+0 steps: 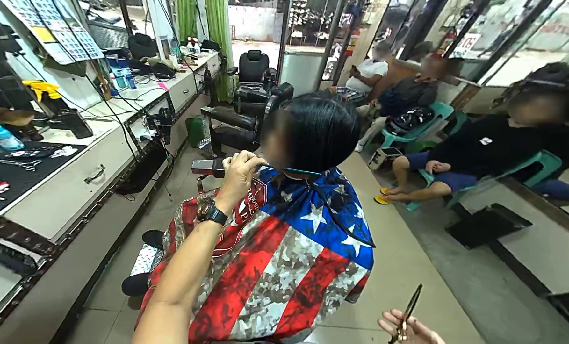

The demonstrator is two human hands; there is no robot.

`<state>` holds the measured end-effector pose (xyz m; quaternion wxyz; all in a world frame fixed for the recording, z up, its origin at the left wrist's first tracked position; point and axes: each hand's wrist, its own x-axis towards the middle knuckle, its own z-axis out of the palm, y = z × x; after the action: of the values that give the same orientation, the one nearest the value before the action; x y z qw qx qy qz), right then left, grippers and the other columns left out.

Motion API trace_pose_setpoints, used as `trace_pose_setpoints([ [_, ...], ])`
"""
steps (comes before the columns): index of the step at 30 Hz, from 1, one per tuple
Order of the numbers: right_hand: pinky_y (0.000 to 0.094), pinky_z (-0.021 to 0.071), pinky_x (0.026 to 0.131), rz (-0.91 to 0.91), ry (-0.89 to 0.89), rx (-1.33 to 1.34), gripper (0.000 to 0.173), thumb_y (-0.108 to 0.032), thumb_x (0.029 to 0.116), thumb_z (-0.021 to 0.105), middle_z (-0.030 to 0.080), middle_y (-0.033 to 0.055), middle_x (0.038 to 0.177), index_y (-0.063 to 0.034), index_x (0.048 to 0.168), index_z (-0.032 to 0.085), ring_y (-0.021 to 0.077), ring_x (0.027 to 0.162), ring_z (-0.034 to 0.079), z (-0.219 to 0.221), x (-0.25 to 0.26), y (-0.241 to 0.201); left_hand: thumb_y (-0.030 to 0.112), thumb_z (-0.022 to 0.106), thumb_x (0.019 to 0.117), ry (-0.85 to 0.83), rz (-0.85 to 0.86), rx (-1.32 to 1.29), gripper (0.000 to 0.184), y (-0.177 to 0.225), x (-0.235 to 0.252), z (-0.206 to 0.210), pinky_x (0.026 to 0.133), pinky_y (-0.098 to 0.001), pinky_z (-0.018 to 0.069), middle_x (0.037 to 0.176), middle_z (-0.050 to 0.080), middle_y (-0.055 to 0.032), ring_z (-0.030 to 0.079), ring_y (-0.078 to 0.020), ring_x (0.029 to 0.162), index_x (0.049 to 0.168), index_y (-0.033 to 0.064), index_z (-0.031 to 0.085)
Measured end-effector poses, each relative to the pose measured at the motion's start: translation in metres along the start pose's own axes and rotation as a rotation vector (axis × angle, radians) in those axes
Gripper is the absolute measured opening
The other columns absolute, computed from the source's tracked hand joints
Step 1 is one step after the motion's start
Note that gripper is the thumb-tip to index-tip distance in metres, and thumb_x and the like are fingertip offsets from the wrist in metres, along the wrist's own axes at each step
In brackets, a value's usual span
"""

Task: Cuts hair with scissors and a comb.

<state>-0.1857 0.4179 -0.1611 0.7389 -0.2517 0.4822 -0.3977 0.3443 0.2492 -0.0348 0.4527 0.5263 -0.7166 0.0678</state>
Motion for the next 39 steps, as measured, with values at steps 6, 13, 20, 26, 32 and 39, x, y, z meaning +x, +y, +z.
trace_pose_setpoints([
  [6, 0.0281, 0.0604, 0.059, -0.006, 0.0, -0.021, 0.049, -0.029, 0.1109, 0.015, 0.075, 0.0078, 0.118, -0.0151, 0.119, 0.061, 0.0211, 0.103, 0.074, -0.002, 0.002, -0.001, 0.005, 0.058, 0.0986, 0.04, 0.15, 0.309, 0.029, 0.026, -0.033, 0.002, 0.099, -0.0602, 0.0356, 0.11, 0.066, -0.0134, 0.06, -0.0339, 0.106, 0.119, 0.0169, 0.075],
  [13, 0.0281, 0.0585, 0.052, -0.039, 0.037, 0.059, 0.045, -0.028, 0.1105, 0.021, 0.074, 0.0127, 0.116, -0.0103, 0.119, 0.062, 0.0237, 0.097, 0.076, -0.007, 0.013, 0.009, 0.015, 0.059, 0.1011, 0.076, 0.317, 0.464, 0.028, 0.123, 0.02, -0.019, 0.059, -0.0405, 0.0518, 0.104, 0.068, -0.0157, 0.066, -0.0291, 0.075, 0.126, 0.0144, 0.073],
  [20, 0.0281, 0.0586, 0.053, 0.008, -0.022, 0.119, 0.047, -0.029, 0.1096, 0.021, 0.074, 0.0136, 0.117, -0.0096, 0.121, 0.062, 0.0241, 0.101, 0.075, -0.044, 0.028, 0.003, 0.013, 0.058, 0.1026, -0.157, 0.264, 0.54, 0.031, 0.124, 0.01, 0.004, 0.065, -0.0452, 0.0563, 0.11, 0.066, -0.0185, 0.068, -0.0345, 0.088, 0.132, 0.0118, 0.067],
  [26, 0.0299, 0.0606, 0.057, 0.053, -0.038, 0.101, 0.047, -0.03, 0.1091, 0.021, 0.074, 0.0113, 0.117, -0.0107, 0.122, 0.062, 0.0232, 0.103, 0.074, -0.113, 0.05, -0.026, 0.011, 0.059, 0.1022, -0.268, 0.187, 0.623, 0.031, 0.146, -0.016, 0.023, 0.069, -0.0484, 0.0564, 0.112, 0.066, -0.0197, 0.068, -0.0357, 0.089, 0.132, 0.0108, 0.067],
  [32, 0.0382, 0.0623, 0.072, 0.073, -0.081, 0.01, 0.055, -0.034, 0.1082, 0.013, 0.074, 0.0068, 0.118, -0.0139, 0.116, 0.064, 0.0233, 0.11, 0.071, -0.197, 0.095, -0.085, 0.015, 0.056, 0.1033, -0.161, 0.066, 0.764, 0.037, 0.229, 0.03, 0.034, 0.072, -0.0485, 0.0563, 0.122, 0.065, -0.0189, 0.068, -0.0336, 0.093, 0.139, 0.0162, 0.063],
  [39, 0.0477, 0.0604, 0.083, -0.005, -0.098, -0.073, 0.044, -0.021, 0.1063, 0.025, 0.073, 0.0077, 0.118, -0.0117, 0.086, 0.064, 0.025, 0.113, 0.069, -0.229, 0.156, -0.146, 0.012, 0.057, 0.1023, -0.177, -0.071, 0.953, 0.035, 0.244, 0.034, 0.068, 0.066, -0.0521, 0.0551, 0.116, 0.063, -0.0209, 0.067, -0.0377, 0.089, 0.136, 0.0132, 0.065],
])
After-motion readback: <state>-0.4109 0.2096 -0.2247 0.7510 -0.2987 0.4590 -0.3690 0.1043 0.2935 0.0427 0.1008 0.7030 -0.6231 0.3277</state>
